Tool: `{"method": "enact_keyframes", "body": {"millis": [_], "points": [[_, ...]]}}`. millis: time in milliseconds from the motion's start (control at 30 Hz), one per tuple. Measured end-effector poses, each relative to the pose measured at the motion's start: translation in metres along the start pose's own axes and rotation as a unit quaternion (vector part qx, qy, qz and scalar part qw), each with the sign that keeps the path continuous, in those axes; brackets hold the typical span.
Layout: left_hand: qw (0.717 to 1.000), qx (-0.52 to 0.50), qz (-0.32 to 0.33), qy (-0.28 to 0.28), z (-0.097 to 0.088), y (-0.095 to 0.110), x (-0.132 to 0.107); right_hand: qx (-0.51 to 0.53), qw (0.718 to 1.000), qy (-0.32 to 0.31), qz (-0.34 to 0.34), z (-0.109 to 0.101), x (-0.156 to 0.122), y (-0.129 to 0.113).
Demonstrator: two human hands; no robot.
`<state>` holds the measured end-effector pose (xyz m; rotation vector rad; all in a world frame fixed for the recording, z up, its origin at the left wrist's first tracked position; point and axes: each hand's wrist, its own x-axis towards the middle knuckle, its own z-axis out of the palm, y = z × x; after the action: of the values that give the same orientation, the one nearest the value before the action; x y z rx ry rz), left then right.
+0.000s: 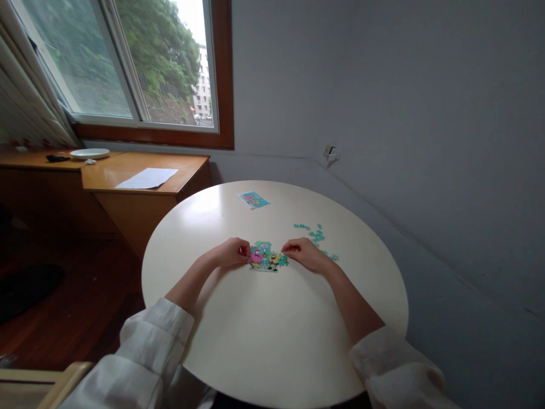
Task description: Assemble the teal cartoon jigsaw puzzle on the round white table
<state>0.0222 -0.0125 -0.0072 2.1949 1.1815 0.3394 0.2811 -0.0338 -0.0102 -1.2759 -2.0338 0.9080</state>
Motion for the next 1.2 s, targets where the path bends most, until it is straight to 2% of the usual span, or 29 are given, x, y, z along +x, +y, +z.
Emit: {"method": "enact_keyframes", "body": {"millis": [500, 900, 1067, 1200], "points": [[1.000, 0.002, 0.005, -0.001, -0.0007, -0.0005, -0.0004, -0.092, 0.996, 0.022, -0.005, 0.0025, 0.0013, -0.0055], [1.000, 0.005, 0.002, 0.000, -0.0001, -0.0003, 0.0002, -0.139, 0.990, 0.006, -0.005, 0.0065, 0.0050, -0.0079], [1.000, 0.002, 0.000, -0.001, -0.0009, 0.0016, -0.0004, -0.164, 0.985, 0.041, -0.024, 0.0062, 0.0059, -0.0075], [1.000, 0.003, 0.000, 0.000, -0.0009, 0.0018, -0.0009, -0.156, 0.988, 0.018, -0.008, 0.0069, 0.0053, -0.0049]]}}
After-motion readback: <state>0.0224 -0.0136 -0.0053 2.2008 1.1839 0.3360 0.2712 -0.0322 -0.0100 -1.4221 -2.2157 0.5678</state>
